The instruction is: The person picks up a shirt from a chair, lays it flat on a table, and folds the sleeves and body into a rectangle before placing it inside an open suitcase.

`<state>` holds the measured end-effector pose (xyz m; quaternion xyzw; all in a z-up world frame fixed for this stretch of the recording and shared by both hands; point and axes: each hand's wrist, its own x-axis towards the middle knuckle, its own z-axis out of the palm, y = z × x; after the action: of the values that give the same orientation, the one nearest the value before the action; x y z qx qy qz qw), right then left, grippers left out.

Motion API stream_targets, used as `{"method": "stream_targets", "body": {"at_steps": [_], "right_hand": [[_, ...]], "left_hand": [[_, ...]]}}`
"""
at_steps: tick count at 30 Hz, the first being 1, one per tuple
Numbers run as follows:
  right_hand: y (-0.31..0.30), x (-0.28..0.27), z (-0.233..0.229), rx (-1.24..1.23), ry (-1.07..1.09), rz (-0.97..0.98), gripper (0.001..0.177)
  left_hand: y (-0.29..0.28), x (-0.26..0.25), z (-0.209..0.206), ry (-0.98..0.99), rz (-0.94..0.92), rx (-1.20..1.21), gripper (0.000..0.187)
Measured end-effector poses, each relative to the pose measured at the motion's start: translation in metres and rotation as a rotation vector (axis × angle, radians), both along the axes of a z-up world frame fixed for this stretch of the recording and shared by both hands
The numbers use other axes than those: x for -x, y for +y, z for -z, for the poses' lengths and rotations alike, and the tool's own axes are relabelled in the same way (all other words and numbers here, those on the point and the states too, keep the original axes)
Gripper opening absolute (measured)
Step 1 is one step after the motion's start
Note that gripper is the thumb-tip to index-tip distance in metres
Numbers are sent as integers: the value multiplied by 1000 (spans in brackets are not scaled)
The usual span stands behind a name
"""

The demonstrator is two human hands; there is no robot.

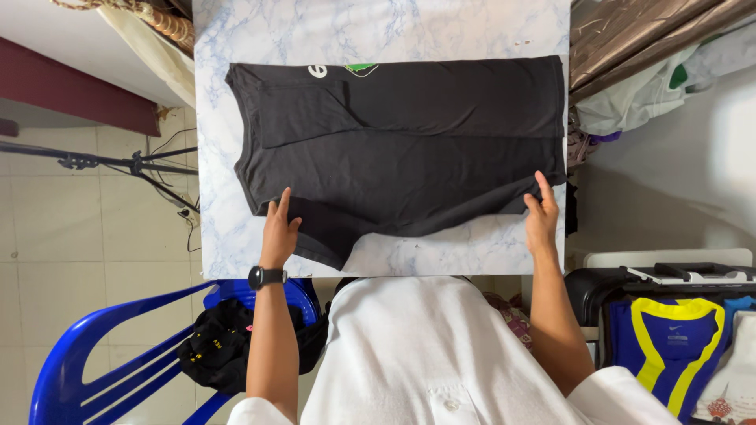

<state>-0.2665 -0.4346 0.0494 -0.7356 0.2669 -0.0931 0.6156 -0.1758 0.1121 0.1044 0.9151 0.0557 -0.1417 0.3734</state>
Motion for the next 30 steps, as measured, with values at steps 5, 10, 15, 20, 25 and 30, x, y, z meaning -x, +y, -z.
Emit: {"method": "stream_targets", "body": {"at_steps": [5,10,15,20,25,30], "right_hand": [[-9,1,16,381,54,-362,80],[-17,-1,46,779,171,-365,56],[-4,-3,43,1011,248,-307,27],[3,1,9,1239,83,-282,21],[-17,15,16,1131,-14,-333,23],[-48,41,30,917,184,-504,20]], "left_hand": [[11,4,35,-197,178,-216,64],[11,4,43,-382,146,-367,23],[4,3,30,-482,159,-405,17],[13,1,27,-592,223,-442,7],[32,7,31,-464,131,-177,13],[41,23,21,-200,199,-167,20]]}}
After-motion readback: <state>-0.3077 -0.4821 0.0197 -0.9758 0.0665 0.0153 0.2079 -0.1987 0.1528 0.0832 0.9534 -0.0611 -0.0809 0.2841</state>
